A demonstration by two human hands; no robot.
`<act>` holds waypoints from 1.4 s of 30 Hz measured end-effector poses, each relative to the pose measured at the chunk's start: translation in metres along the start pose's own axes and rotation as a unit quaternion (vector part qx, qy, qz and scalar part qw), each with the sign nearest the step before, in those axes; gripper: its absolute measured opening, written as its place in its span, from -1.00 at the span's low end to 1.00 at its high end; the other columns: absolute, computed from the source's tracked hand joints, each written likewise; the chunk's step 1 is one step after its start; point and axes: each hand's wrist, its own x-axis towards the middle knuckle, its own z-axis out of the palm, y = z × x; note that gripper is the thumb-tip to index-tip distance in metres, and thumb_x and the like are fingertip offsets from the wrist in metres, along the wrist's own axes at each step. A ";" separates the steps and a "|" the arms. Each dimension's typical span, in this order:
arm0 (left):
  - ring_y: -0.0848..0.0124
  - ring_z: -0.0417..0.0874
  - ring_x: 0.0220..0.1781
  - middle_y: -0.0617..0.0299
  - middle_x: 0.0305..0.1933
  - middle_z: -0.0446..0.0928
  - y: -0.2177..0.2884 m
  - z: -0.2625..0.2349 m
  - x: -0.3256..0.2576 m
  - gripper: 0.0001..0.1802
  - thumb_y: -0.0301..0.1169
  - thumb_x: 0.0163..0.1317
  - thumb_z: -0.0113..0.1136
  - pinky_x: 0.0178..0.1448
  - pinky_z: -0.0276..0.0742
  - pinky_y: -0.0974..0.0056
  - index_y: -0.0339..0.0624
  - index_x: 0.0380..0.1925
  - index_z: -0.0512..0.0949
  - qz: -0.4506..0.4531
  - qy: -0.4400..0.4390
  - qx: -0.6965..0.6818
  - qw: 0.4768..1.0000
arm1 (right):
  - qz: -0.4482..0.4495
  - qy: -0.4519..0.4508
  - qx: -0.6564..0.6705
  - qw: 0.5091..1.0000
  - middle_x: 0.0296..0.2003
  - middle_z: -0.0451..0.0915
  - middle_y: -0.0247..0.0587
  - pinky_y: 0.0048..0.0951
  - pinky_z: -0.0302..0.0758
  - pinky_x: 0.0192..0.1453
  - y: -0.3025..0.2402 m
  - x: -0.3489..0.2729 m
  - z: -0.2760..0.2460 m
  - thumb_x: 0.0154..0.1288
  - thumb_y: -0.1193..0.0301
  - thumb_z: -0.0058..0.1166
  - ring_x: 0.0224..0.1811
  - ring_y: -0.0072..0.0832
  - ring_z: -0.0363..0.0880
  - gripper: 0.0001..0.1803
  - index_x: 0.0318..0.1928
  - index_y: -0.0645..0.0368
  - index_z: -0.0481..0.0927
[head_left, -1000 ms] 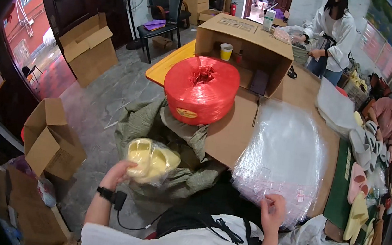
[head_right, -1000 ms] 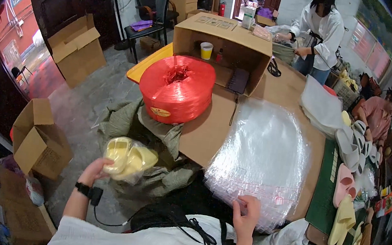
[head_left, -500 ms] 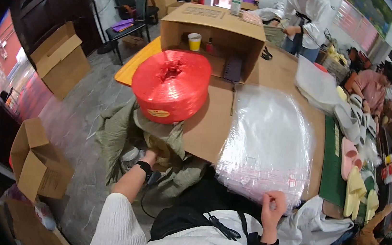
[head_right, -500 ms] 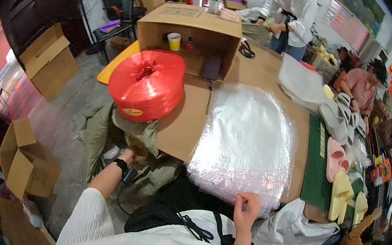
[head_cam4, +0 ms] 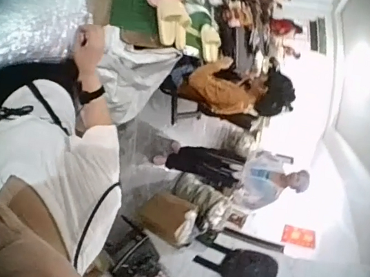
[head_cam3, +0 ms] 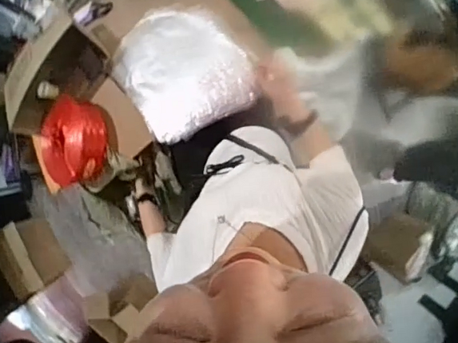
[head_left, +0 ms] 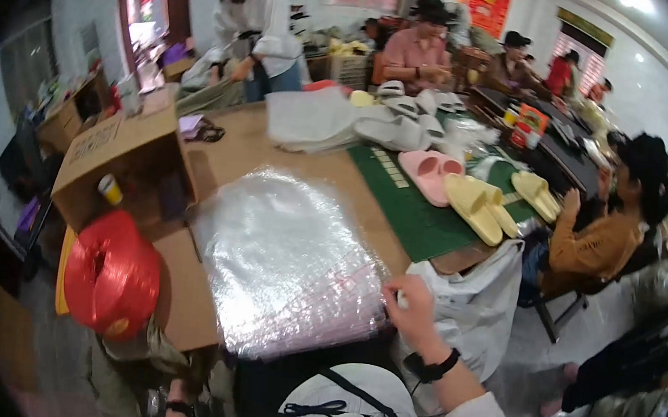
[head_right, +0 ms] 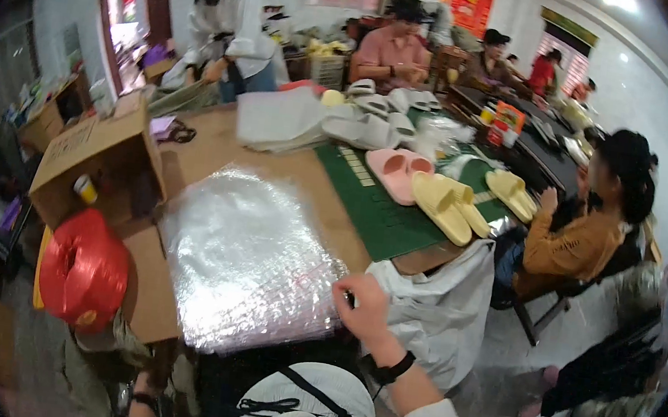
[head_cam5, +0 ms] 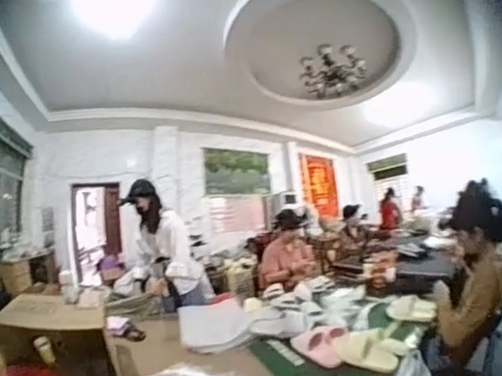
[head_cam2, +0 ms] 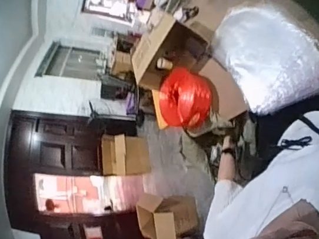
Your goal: The recorder is putting various pairs of slippers into plastic bags at a finishing and packing station in a shoe factory.
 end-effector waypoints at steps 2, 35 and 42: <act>-0.06 0.58 0.15 -0.23 0.17 0.54 -0.007 -0.028 -0.036 -0.27 -0.04 0.17 0.28 0.24 0.51 -0.01 -0.39 0.19 0.44 -0.041 0.026 0.016 0.999 | 0.041 0.027 -0.051 0.997 -0.29 0.65 -0.17 -0.26 0.52 -0.07 0.024 0.026 -0.037 0.11 0.50 0.30 -0.19 -0.18 0.61 -0.86 -0.28 0.16 0.65; -0.04 0.62 0.04 -0.07 -0.01 0.62 0.350 -0.240 -0.063 -0.68 -0.35 0.25 0.31 0.07 0.58 0.04 -0.23 -0.03 0.61 0.369 0.311 -0.021 0.875 | 0.283 0.024 -0.313 0.906 -0.28 0.68 0.08 -0.07 0.59 -0.06 0.319 0.140 -0.096 0.22 0.13 0.25 -0.18 0.02 0.68 -0.62 -0.26 0.24 0.64; -0.16 0.24 0.49 -0.09 0.43 0.34 0.335 -0.231 -0.019 -0.39 -0.21 0.21 0.33 0.48 0.29 -0.01 -0.15 0.26 0.49 0.344 0.213 -0.055 0.913 | 0.219 0.130 -0.128 0.959 -0.47 0.66 0.05 -0.25 0.54 -0.25 0.209 0.128 -0.123 0.21 0.20 0.31 -0.41 -0.17 0.66 -0.61 -0.36 0.36 0.60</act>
